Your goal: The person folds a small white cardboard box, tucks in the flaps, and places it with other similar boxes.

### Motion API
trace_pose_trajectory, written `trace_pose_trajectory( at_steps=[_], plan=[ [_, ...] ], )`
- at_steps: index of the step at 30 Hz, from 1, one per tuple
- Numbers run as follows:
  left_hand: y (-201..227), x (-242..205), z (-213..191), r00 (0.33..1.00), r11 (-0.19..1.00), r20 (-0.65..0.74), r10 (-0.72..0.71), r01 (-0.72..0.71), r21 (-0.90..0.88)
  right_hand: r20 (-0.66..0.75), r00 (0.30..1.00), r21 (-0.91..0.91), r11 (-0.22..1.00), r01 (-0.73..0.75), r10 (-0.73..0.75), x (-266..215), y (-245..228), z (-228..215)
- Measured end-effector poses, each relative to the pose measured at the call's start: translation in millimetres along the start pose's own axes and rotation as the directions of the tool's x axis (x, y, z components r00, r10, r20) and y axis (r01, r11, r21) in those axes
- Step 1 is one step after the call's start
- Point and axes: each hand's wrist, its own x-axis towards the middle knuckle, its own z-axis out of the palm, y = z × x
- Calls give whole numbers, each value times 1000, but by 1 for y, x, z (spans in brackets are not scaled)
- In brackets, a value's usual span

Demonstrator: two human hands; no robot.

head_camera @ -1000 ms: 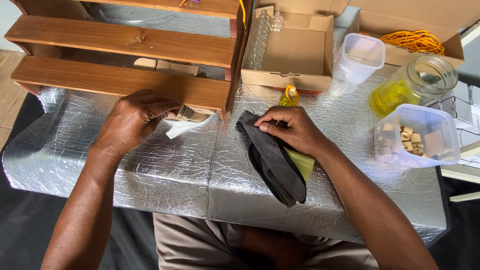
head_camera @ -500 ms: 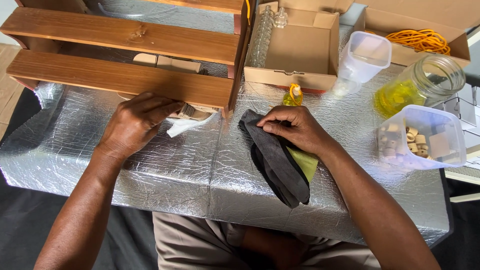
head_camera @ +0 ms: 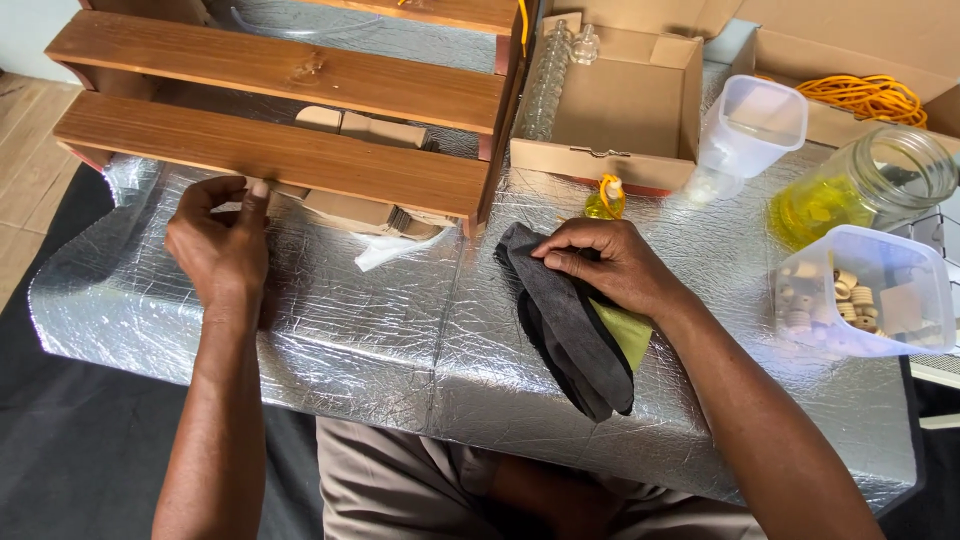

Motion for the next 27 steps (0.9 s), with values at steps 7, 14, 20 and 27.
trace_pose_trajectory(
  at_steps=[7, 14, 20, 27],
  plan=[
    [9, 4, 1, 966, 967, 101, -237, 245, -67, -40, 999, 90, 996, -7, 11, 0, -10, 2],
    [-6, 11, 7, 938, 956, 188, -291, 290, 35, -36, 999, 86, 996, -5, 8, 1, -9, 2],
    [46, -22, -9, 967, 964, 63, 248, -252, 79, -36, 999, 66, 998, 3, 0, 0, -8, 2],
    [59, -14, -7, 537, 575, 306, 786, -817, -44, -35, 999, 71, 997, 12, -10, -1, -11, 2]
  ],
)
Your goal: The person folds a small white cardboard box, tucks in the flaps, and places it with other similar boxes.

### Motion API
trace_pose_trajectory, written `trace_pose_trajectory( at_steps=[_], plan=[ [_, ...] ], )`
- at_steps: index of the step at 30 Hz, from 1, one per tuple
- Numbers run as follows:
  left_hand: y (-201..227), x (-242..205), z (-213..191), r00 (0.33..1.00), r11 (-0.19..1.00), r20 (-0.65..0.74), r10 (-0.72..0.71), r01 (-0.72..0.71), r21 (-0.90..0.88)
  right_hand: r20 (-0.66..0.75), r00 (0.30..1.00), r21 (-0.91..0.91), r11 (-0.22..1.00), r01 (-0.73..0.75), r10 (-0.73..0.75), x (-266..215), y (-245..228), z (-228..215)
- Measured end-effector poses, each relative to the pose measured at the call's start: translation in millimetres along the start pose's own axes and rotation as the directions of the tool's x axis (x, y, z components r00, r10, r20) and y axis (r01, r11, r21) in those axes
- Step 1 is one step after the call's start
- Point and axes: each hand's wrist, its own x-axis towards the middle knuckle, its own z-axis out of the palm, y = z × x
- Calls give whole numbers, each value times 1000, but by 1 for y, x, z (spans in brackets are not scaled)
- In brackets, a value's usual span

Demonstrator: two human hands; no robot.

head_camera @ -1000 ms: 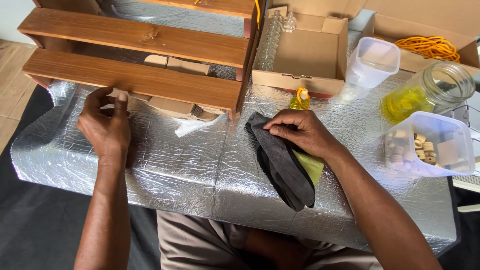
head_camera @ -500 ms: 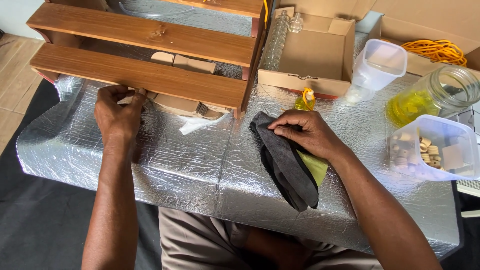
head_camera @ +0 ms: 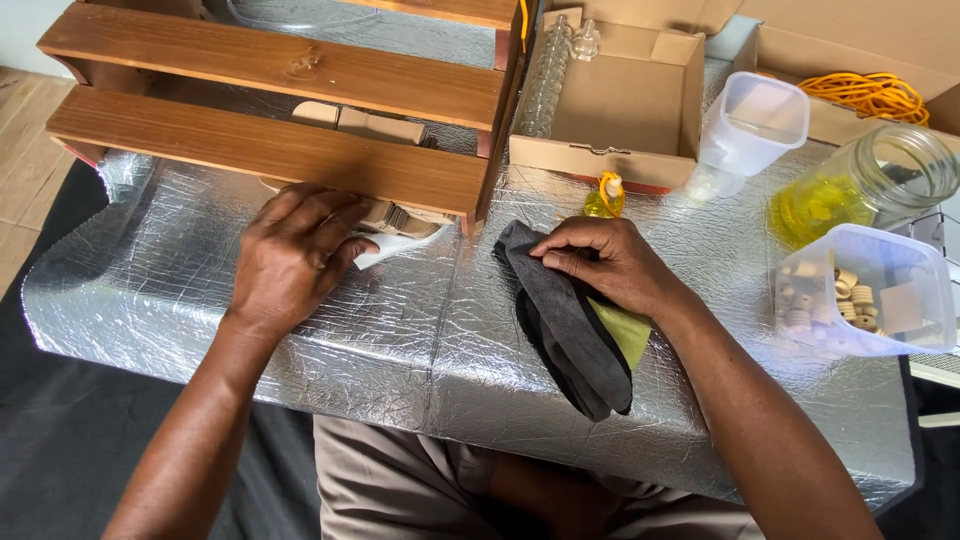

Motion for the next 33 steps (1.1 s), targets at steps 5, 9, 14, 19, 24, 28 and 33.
trace_pose_trajectory(
  at_steps=[5, 9, 14, 19, 24, 28, 33],
  plan=[
    [-2, 0, 8, 997, 998, -47, 58, -56, 34, -30, 1000, -40, 999, -10, 8, 2, -20, -4],
    [-3, -1, 15, 991, 997, -125, 53, -47, 54, -71, 997, -223, 975, 4, -20, 9, -75, -3],
    [-10, -1, 16, 995, 998, -97, 39, -44, -54, 44, 984, 94, 980, -177, 174, 21, -92, 56],
    [-16, 1, 7, 1000, 997, 0, 19, -19, -70, -52, 936, 505, 818, -275, 347, 47, -40, 140],
    [-15, 6, -5, 984, 977, 129, 123, -143, 157, -221, 921, 560, 815, -149, 320, 58, -30, 168],
    [-23, 3, 5, 960, 916, 137, 243, -274, 295, -267, 903, 559, 817, -139, 336, 65, -26, 182],
    [-29, 6, 9, 895, 850, 37, 445, -435, 296, -394, 842, 471, 867, -160, 370, 70, -38, 186]
  ],
)
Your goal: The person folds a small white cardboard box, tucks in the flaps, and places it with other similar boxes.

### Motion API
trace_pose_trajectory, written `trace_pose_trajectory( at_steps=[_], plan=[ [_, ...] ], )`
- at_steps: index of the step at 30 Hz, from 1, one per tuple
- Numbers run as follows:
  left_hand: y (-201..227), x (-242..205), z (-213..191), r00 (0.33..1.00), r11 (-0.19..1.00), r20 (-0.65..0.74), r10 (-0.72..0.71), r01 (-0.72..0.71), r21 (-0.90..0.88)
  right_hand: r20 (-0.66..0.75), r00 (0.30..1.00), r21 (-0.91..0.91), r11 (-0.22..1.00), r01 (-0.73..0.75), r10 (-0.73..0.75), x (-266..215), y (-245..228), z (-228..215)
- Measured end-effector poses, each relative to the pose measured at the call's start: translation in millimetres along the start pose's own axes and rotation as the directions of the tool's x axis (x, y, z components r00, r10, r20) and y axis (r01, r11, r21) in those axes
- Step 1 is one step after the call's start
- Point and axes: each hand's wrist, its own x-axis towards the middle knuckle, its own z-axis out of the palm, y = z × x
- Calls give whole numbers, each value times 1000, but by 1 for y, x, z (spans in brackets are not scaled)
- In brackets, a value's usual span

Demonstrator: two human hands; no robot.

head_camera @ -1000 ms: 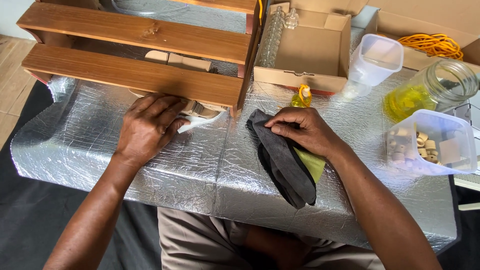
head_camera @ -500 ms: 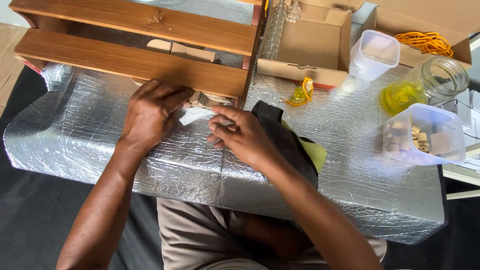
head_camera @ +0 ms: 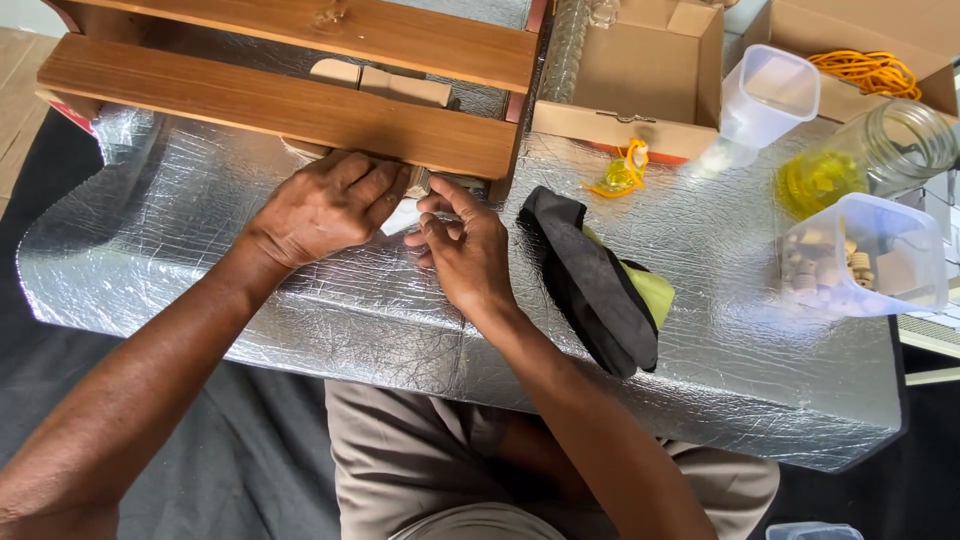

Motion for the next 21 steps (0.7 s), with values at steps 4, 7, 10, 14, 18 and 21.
trace_pose_trajectory(
  at_steps=[4, 7, 10, 14, 18, 21],
  plan=[
    [-3, 0, 3, 998, 998, -44, 51, -53, -30, -33, 999, -64, 998, 8, -10, -2, -6, 1],
    [-6, 1, 2, 996, 996, -21, 83, -83, -18, -71, 997, -110, 994, 17, -25, -3, -9, 0],
    [-7, 2, 0, 997, 997, 21, 80, -79, -19, -84, 995, -127, 991, 37, -48, -3, -11, 0],
    [-9, 3, -4, 994, 995, 51, 97, -98, 12, -95, 994, -122, 991, 51, -63, -3, -12, -1],
    [-3, 7, -3, 996, 989, 33, 85, -88, 121, -89, 994, -122, 991, 55, -67, -4, -12, -3],
    [9, 5, 6, 997, 984, -65, 43, -31, 177, -64, 993, -157, 984, 87, -98, -3, -10, -3]
  ],
)
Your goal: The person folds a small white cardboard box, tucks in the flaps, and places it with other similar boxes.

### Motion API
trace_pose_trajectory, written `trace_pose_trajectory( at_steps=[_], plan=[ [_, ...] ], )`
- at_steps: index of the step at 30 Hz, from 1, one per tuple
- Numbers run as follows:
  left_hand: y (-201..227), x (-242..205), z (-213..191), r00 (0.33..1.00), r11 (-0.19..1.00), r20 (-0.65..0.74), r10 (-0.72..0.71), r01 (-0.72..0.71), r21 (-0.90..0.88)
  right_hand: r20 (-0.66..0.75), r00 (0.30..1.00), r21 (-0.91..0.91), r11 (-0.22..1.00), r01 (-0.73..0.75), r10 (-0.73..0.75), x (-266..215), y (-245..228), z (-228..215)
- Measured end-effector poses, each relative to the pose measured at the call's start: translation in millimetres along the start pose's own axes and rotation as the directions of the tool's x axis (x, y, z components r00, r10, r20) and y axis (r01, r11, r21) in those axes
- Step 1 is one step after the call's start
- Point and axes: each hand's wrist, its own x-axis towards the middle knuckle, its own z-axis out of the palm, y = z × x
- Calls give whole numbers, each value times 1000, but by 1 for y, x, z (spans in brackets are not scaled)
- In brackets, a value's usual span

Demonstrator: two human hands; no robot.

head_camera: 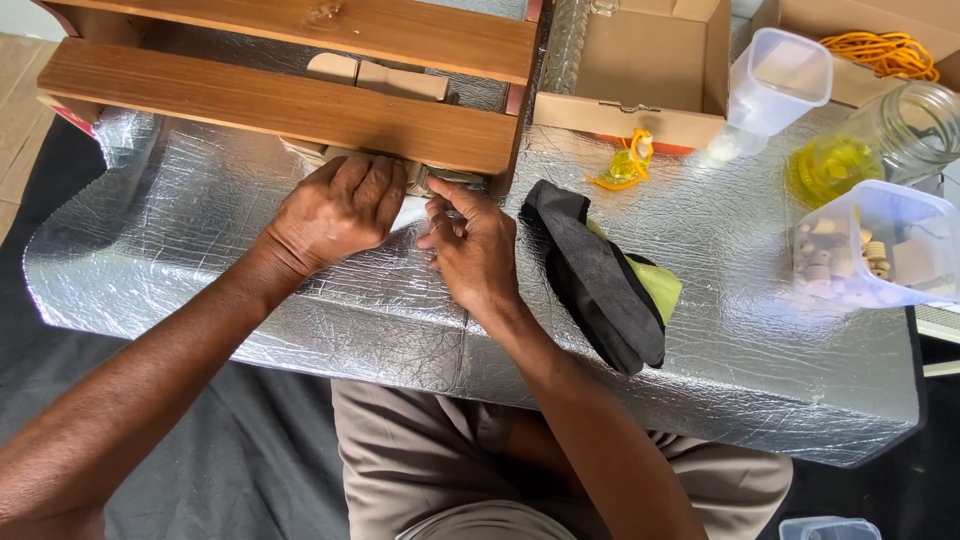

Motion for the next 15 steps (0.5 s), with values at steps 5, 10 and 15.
trace_pose_trajectory(
  at_steps=[5, 10, 15],
  plan=[
    [-1, -2, 4, 998, 998, -32, 61, -61, -6, -13, 996, -64, 994, 91, -92, 1, 12, 2],
    [-4, 5, 0, 993, 994, -42, 109, -110, -8, -13, 993, -62, 992, 114, -115, 1, 14, 2],
    [11, 2, 8, 988, 991, -76, 131, -131, 3, -64, 998, 48, 999, -13, 16, -3, 8, -4]
  ],
)
